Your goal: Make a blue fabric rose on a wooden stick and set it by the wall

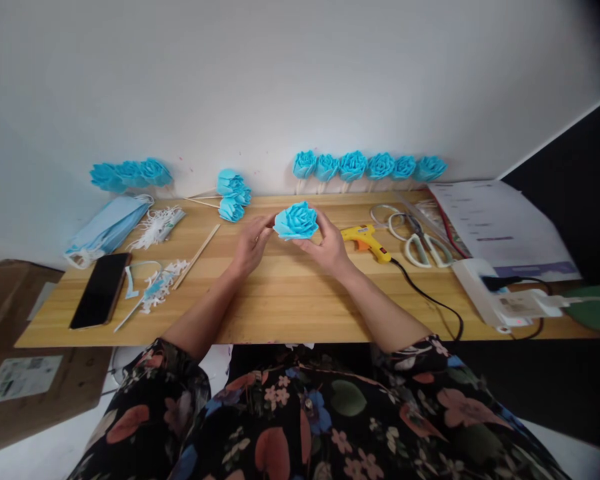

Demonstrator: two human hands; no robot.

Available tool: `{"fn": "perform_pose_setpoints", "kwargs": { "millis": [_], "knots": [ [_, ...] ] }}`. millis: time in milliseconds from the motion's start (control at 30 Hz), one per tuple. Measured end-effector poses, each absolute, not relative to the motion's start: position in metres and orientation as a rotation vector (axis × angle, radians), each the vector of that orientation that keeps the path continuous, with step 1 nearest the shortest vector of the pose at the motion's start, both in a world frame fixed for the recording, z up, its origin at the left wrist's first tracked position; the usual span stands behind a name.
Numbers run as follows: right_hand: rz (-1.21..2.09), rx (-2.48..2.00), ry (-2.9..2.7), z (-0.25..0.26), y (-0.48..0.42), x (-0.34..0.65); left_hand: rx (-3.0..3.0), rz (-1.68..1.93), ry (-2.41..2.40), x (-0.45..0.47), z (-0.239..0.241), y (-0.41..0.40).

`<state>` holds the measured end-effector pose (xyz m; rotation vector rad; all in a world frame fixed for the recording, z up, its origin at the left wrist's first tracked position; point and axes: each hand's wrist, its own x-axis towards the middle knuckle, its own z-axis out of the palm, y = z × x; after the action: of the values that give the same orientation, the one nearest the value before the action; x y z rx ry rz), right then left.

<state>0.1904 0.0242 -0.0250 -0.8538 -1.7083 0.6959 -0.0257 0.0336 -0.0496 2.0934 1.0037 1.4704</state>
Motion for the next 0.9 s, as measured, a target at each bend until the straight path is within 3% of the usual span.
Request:
{"fn": "perform_pose_setpoints", "kwargs": {
  "millis": [300,900],
  "knots": [
    [0.699,-0.860,-1.700,-0.029,0.023,0.189,1.991,1.673,0.950,-0.020,-0.037,0.017],
    [0.708,-0.901,-1.716,-0.029,0.018,0.186,1.541,1.518,0.922,-0.007,-0.028,0.004]
  ]
}}
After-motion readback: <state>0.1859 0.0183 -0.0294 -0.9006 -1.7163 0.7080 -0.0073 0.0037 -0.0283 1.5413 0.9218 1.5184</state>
